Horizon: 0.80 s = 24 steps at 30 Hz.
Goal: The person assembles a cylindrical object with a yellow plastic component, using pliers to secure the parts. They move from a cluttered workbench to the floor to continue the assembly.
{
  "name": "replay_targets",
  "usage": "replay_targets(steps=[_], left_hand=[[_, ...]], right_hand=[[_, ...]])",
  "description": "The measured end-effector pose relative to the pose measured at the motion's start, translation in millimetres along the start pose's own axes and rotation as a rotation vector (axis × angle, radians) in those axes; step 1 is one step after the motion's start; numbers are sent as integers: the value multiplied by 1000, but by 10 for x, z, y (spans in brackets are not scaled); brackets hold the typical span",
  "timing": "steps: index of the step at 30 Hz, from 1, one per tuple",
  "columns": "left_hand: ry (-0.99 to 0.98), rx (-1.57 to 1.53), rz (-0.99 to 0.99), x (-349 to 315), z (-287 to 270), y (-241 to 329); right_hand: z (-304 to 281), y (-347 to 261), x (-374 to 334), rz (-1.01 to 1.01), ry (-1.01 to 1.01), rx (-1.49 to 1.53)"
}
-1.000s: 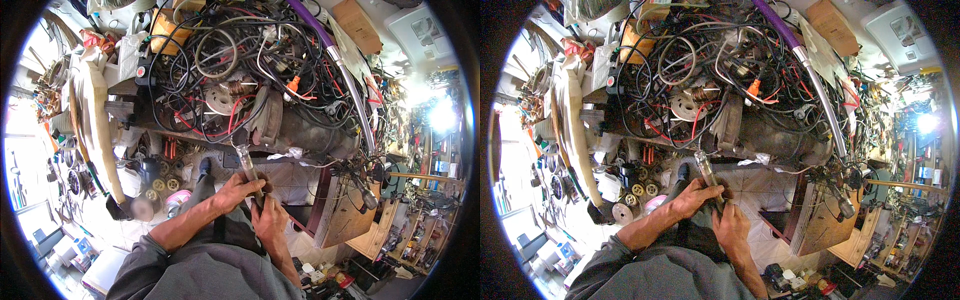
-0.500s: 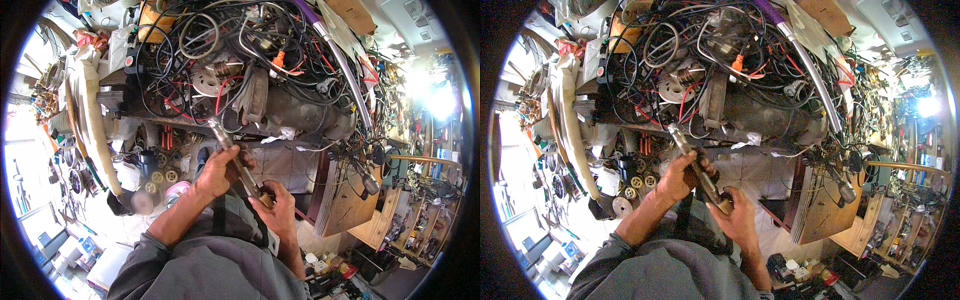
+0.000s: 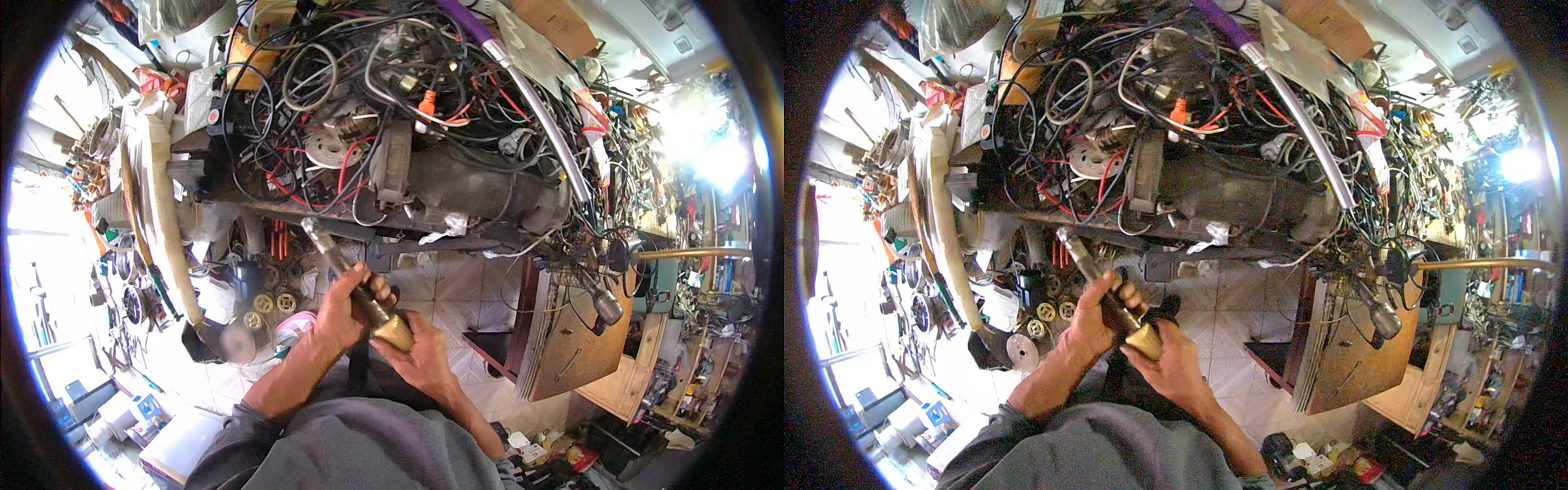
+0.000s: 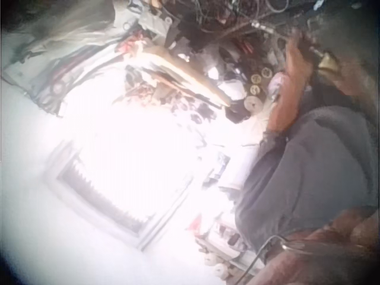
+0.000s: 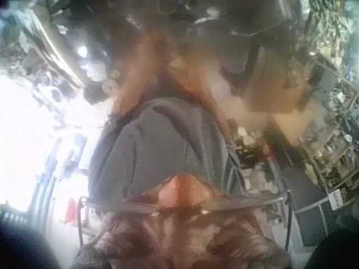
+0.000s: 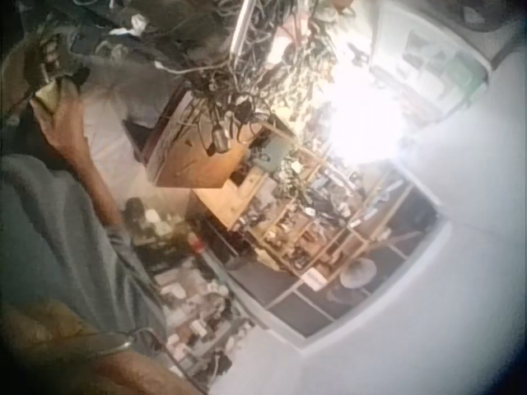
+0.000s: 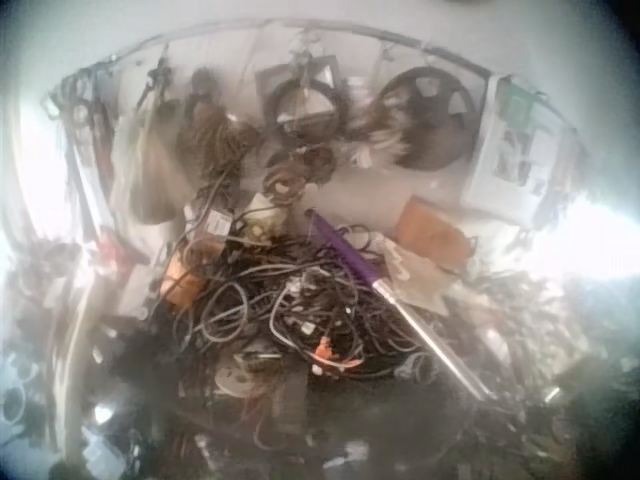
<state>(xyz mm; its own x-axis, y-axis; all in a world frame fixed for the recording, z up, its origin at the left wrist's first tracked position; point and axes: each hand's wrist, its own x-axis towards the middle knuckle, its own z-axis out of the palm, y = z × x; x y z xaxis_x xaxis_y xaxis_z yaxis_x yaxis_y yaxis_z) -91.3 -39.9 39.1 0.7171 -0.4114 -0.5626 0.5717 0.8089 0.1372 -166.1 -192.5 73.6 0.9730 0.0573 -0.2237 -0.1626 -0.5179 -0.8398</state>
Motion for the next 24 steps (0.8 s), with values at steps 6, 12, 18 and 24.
replay_targets(steps=[6, 12, 18, 24], left_hand=[[39, -111, 76, -136, -142, 112], [-3, -312, 193, -391, -462, 342], [123, -390, 345, -845, -675, 229], [118, -420, 352, -954, -712, 173]], right_hand=[[-286, 265, 137, -90, -109, 230], [-474, 1612, 885, 265, 270, 87], [-219, 1806, 1535, 321, 409, 611], [233, 3314, 2000, 118, 418, 1166]])
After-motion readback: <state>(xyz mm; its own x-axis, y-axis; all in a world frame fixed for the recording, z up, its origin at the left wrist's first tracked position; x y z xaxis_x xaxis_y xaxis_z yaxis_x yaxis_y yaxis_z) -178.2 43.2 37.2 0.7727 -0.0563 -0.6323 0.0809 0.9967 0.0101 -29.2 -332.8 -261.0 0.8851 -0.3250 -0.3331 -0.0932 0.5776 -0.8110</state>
